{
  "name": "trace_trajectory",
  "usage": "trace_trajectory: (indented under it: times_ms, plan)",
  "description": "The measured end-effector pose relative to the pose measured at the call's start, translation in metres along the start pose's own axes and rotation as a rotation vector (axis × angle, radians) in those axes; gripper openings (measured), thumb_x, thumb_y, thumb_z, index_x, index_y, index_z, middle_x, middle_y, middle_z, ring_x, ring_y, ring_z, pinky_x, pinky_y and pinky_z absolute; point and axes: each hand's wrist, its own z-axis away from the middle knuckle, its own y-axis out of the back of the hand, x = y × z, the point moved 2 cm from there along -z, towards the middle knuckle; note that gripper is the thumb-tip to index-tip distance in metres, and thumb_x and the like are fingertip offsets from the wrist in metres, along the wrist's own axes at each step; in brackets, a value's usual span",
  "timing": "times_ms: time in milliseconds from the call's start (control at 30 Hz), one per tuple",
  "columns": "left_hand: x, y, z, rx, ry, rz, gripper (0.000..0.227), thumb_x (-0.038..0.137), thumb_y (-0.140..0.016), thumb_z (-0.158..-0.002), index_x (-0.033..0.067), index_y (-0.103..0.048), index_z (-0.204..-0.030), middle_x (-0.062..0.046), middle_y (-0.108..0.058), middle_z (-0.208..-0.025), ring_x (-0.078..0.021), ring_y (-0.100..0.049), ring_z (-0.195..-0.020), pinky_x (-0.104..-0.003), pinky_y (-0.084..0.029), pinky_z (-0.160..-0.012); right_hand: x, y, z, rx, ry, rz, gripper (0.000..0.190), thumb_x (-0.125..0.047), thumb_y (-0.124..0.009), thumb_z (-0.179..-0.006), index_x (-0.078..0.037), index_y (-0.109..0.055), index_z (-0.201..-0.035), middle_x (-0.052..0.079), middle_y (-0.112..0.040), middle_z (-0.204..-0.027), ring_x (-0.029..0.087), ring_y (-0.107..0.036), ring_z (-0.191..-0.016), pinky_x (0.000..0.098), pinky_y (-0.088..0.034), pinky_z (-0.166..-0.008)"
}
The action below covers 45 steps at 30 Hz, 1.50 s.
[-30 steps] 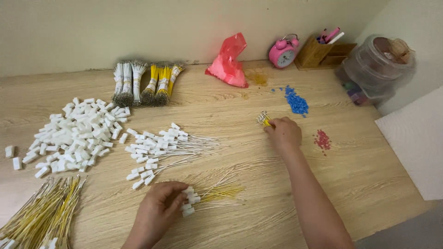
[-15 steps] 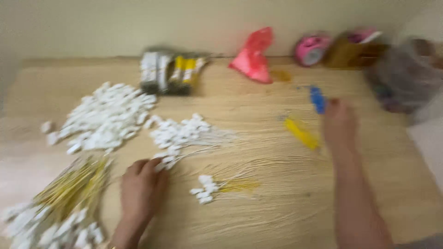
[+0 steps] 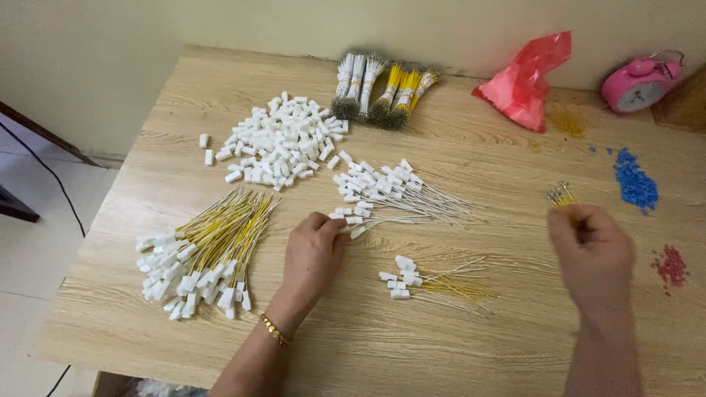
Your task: Manually assemble wire connectors by inserting wire terminals into plastic housings.
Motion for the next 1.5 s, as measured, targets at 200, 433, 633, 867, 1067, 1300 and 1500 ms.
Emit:
trace_trajectory:
  times_ms: [200, 433, 633, 867, 1067, 1300, 1500]
  plan:
    - [0.041, 0.030, -0.011, 0.243, -0.106, 0.184, 0.015, 0.007, -0.071, -0.091, 0.0030, -0.070, -0.105, -0.018, -0.067, -0.111, -0.0333, -0.068, -0.090, -0.040, -0.056, -0.072, -0.001, -0.042, 0.024, -0.227, -0.033, -0.270, 0.013, -0.011, -0.071, -0.095, -0.004, -0.068, -0.106, -0.003, -0.065, -0.090, 0.005, -0.059, -0.080, 0.0215, -0.051, -0.069]
    - [0.082, -0.006, -0.016, -0.138, 0.077, 0.696, 0.012, 0.010, -0.069, -0.095, 0.0076, -0.076, -0.104, -0.004, -0.071, -0.095, -0.0112, -0.067, -0.076, -0.026, -0.058, -0.065, -0.051, -0.068, 0.042, -0.407, -0.182, -0.313, 0.011, -0.011, -0.073, -0.092, -0.003, -0.071, -0.100, -0.002, -0.064, -0.082, 0.006, -0.057, -0.071, 0.0230, -0.050, -0.062]
    - [0.096, -0.027, -0.011, -0.380, 0.232, 1.035, 0.017, 0.013, -0.068, -0.097, 0.0043, -0.071, -0.112, 0.002, -0.069, -0.090, -0.0041, -0.059, -0.079, -0.022, -0.053, -0.069, -0.056, -0.069, 0.050, -0.456, -0.228, -0.198, 0.014, -0.014, -0.072, -0.092, -0.004, -0.075, -0.102, -0.002, -0.061, -0.073, 0.005, -0.049, -0.061, 0.0237, -0.042, -0.053]
    - [0.099, -0.020, -0.009, -0.381, 0.197, 0.996, 0.012, 0.012, -0.065, -0.101, 0.0023, -0.070, -0.105, 0.002, -0.065, -0.086, -0.0045, -0.056, -0.077, -0.021, -0.050, -0.066, -0.063, -0.071, 0.050, -0.476, -0.232, -0.269, 0.015, -0.016, -0.067, -0.097, -0.004, -0.072, -0.103, -0.005, -0.061, -0.075, 0.003, -0.051, -0.065, 0.0218, -0.044, -0.057]
    - [0.095, -0.027, -0.006, -0.384, 0.205, 1.023, 0.012, 0.010, -0.066, -0.099, 0.0023, -0.071, -0.106, 0.001, -0.065, -0.092, -0.0063, -0.060, -0.081, -0.023, -0.053, -0.071, -0.070, -0.071, 0.051, -0.461, -0.192, -0.249, 0.015, -0.014, -0.073, -0.091, -0.004, -0.075, -0.101, -0.005, -0.065, -0.080, 0.003, -0.058, -0.069, 0.0224, -0.050, -0.060]
    - [0.074, -0.044, 0.002, -0.431, 0.447, 1.428, 0.022, 0.003, -0.068, -0.096, 0.0000, -0.068, -0.118, -0.010, -0.071, -0.103, -0.0146, -0.068, -0.093, -0.029, -0.058, -0.086, -0.073, -0.068, 0.056, -0.391, -0.226, -0.208, 0.013, -0.014, -0.076, -0.089, -0.006, -0.079, -0.099, 0.000, -0.065, -0.075, 0.005, -0.051, -0.061, 0.0238, -0.043, -0.053]
    - [0.082, -0.034, 0.002, -0.503, 0.534, 1.707, 0.018, 0.001, -0.060, -0.100, 0.0001, -0.065, -0.117, -0.011, -0.071, -0.109, -0.0207, -0.071, -0.100, -0.037, -0.060, -0.095, -0.102, -0.062, 0.054, -0.377, -0.024, -0.005, 0.013, -0.016, -0.076, -0.088, -0.007, -0.078, -0.097, 0.000, -0.064, -0.074, 0.007, -0.053, -0.058, 0.0242, -0.043, -0.051]
